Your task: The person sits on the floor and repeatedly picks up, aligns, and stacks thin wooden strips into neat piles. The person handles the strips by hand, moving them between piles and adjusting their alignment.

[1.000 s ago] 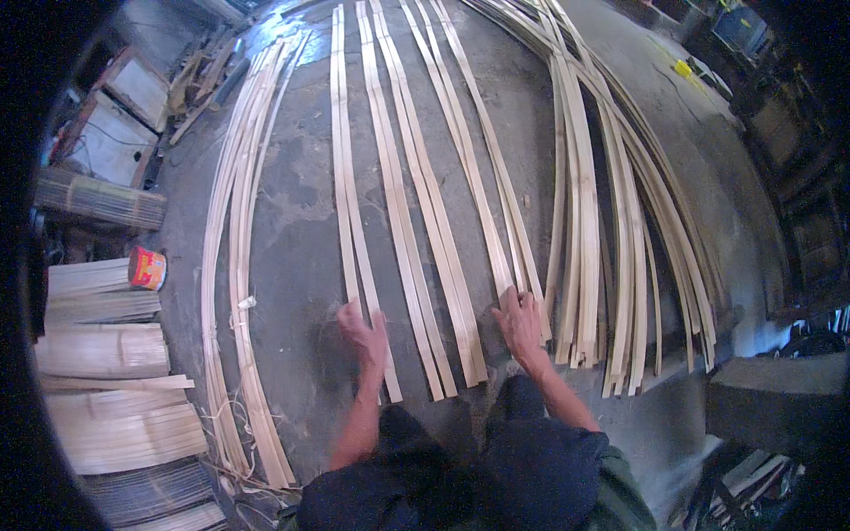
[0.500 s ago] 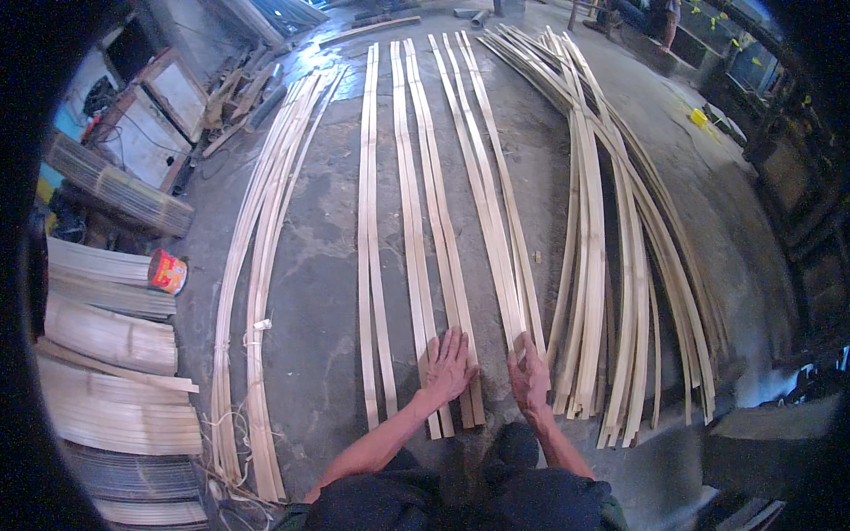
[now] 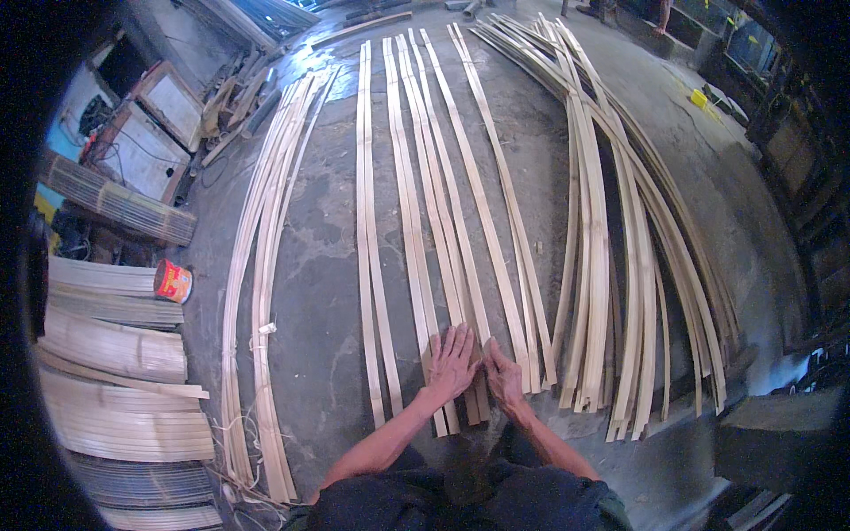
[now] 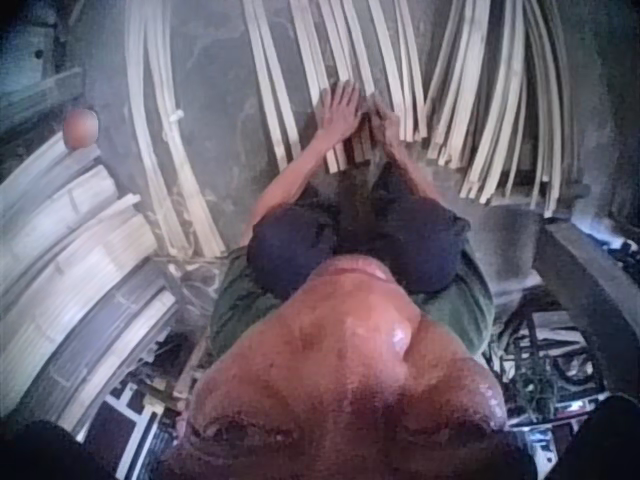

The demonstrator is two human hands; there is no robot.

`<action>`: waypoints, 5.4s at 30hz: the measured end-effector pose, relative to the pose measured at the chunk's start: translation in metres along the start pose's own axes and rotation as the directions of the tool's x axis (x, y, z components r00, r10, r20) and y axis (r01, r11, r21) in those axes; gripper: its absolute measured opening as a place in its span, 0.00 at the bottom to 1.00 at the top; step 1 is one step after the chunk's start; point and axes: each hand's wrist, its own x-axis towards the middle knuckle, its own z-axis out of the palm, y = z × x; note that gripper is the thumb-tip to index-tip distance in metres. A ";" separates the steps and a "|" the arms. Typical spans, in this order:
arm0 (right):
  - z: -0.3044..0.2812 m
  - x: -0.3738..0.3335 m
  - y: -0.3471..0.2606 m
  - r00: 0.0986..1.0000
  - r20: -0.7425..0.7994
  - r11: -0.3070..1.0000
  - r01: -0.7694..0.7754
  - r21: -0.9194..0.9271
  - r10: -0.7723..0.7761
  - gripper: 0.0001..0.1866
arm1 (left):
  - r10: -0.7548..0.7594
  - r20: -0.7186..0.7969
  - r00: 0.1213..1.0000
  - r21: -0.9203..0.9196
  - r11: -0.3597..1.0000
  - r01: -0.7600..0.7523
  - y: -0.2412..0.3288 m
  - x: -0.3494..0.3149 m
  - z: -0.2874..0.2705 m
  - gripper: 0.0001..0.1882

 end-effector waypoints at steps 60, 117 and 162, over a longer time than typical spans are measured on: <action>0.056 -0.026 -0.028 0.934 0.270 0.962 -0.263 0.069 0.236 0.28 | -0.132 -0.142 0.981 -0.085 0.989 0.121 -0.065 -0.017 -0.015 0.32; 0.008 -0.010 -0.001 0.915 0.280 0.612 0.402 -0.681 -0.291 0.30 | 0.006 -0.059 0.998 -0.049 0.999 -0.009 -0.037 0.085 -0.012 0.41; -0.080 0.028 -0.055 0.987 -0.151 0.902 -0.118 -0.415 0.059 0.24 | -0.185 -0.117 0.976 -0.036 0.983 0.182 -0.031 -0.019 -0.004 0.35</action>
